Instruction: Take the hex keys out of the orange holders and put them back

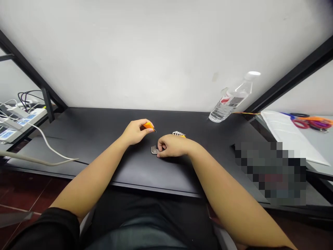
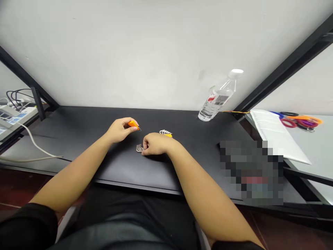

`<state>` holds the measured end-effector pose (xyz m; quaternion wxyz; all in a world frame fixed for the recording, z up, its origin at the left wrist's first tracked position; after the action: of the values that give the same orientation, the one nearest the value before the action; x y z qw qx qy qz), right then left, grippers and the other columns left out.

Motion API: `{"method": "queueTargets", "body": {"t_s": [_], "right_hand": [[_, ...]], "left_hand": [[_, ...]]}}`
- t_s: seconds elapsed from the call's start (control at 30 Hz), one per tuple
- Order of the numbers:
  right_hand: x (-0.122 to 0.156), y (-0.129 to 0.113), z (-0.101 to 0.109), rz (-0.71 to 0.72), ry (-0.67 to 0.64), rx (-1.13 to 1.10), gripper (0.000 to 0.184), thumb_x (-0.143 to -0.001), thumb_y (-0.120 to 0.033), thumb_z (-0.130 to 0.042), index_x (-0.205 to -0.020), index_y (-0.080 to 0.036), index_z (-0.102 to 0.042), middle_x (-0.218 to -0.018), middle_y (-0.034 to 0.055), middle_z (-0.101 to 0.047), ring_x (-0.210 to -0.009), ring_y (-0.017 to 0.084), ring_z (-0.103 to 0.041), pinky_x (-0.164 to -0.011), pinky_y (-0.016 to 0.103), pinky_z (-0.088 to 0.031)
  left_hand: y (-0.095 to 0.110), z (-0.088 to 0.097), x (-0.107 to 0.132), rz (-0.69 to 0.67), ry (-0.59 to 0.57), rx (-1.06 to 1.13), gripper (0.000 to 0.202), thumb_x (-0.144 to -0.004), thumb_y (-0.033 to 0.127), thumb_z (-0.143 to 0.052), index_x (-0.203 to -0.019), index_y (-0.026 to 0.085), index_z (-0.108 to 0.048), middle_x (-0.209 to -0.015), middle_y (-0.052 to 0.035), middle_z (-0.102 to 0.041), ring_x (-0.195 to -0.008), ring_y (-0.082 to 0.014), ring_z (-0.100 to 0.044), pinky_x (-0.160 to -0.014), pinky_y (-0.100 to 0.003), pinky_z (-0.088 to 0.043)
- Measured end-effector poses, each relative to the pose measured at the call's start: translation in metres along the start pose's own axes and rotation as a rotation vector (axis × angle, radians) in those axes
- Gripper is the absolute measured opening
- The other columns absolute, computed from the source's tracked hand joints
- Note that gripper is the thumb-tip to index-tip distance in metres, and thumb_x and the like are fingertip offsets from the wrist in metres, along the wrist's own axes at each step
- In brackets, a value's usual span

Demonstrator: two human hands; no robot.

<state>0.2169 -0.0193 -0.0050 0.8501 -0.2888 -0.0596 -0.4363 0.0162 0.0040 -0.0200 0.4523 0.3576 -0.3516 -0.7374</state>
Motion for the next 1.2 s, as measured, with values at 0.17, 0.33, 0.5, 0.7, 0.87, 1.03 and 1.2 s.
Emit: {"method": "queueTargets", "body": {"t_s": [0.17, 0.33, 0.5, 0.7, 0.87, 1.03, 1.2], "right_hand": [[0.003, 0.000, 0.003, 0.081, 0.033, 0.013, 0.015, -0.080, -0.036, -0.068, -0.074, -0.022, -0.066, -0.081, 0.0011, -0.071, -0.066, 0.015, -0.058, -0.056, 0.027, -0.037], [0.010, 0.007, 0.019, 0.185, 0.360, -0.063, 0.008, -0.078, -0.027, -0.066, -0.072, -0.021, -0.065, -0.077, 0.0018, -0.069, -0.066, 0.015, -0.059, -0.060, 0.027, -0.041], [0.019, 0.007, 0.029, 0.306, 0.800, -0.476, 0.018, -0.085, -0.038, -0.069, -0.082, -0.021, -0.066, -0.080, 0.0039, -0.071, -0.071, 0.018, -0.067, -0.068, 0.031, -0.053], [0.015, -0.002, 0.019, 0.392, 0.886, -0.755, 0.023, -0.087, -0.044, -0.072, -0.087, -0.022, -0.065, -0.084, 0.0047, -0.073, -0.079, 0.022, -0.074, -0.077, 0.036, -0.060], [0.013, -0.004, 0.016, 0.387, 0.917, -0.766, 0.023, -0.088, -0.045, -0.071, -0.088, -0.022, -0.066, -0.085, 0.0046, -0.073, -0.081, 0.022, -0.074, -0.079, 0.037, -0.060], [0.013, 0.001, 0.019, 0.369, 0.915, -0.755, 0.023, -0.088, -0.044, -0.072, -0.088, -0.022, -0.066, -0.085, 0.0047, -0.073, -0.078, 0.021, -0.073, -0.076, 0.036, -0.060], [0.010, 0.002, 0.018, 0.338, 0.893, -0.783, 0.026, -0.088, -0.046, -0.071, -0.088, -0.022, -0.064, -0.085, 0.0048, -0.074, -0.080, 0.020, -0.073, -0.078, 0.035, -0.059]], "left_hand": [[-0.003, -0.001, -0.001, 0.001, -0.011, 0.099, 0.027, -0.082, 0.041, -0.072, -0.097, 0.019, -0.071, -0.103, -0.0075, -0.076, -0.094, -0.0229, -0.071, -0.090, -0.037, -0.054], [-0.003, -0.001, -0.002, -0.004, -0.016, 0.220, 0.031, -0.081, 0.043, -0.075, -0.098, 0.017, -0.070, -0.102, -0.0090, -0.075, -0.095, -0.0226, -0.071, -0.091, -0.037, -0.054], [0.001, -0.003, -0.001, -0.011, -0.046, 0.325, 0.035, -0.080, 0.045, -0.077, -0.098, 0.016, -0.069, -0.097, -0.0090, -0.075, -0.092, -0.0217, -0.070, -0.091, -0.038, -0.054], [0.004, -0.006, 0.001, -0.023, -0.083, 0.362, 0.036, -0.080, 0.045, -0.078, -0.098, 0.016, -0.070, -0.096, -0.0094, -0.075, -0.092, -0.0219, -0.071, -0.089, -0.037, -0.053], [0.004, -0.005, 0.002, -0.034, -0.087, 0.345, 0.035, -0.081, 0.045, -0.078, -0.098, 0.016, -0.070, -0.096, -0.0093, -0.074, -0.091, -0.0215, -0.070, -0.089, -0.036, -0.053], [0.006, -0.004, 0.002, -0.044, -0.077, 0.328, 0.035, -0.080, 0.045, -0.078, -0.098, 0.016, -0.070, -0.096, -0.0086, -0.074, -0.092, -0.0211, -0.070, -0.088, -0.036, -0.053], [0.004, -0.004, 0.001, -0.041, -0.060, 0.301, 0.033, -0.081, 0.044, -0.077, -0.097, 0.016, -0.070, -0.096, -0.0082, -0.074, -0.091, -0.0206, -0.070, -0.088, -0.035, -0.052]]}}
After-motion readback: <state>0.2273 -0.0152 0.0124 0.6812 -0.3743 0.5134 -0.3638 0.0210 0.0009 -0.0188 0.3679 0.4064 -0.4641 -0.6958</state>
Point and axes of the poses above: each hand's wrist, its own x-axis away from the middle knuckle, its own z-axis out of the back of the hand, y = z × x, the point moved 2 cm from there along -x, towards the middle knuckle
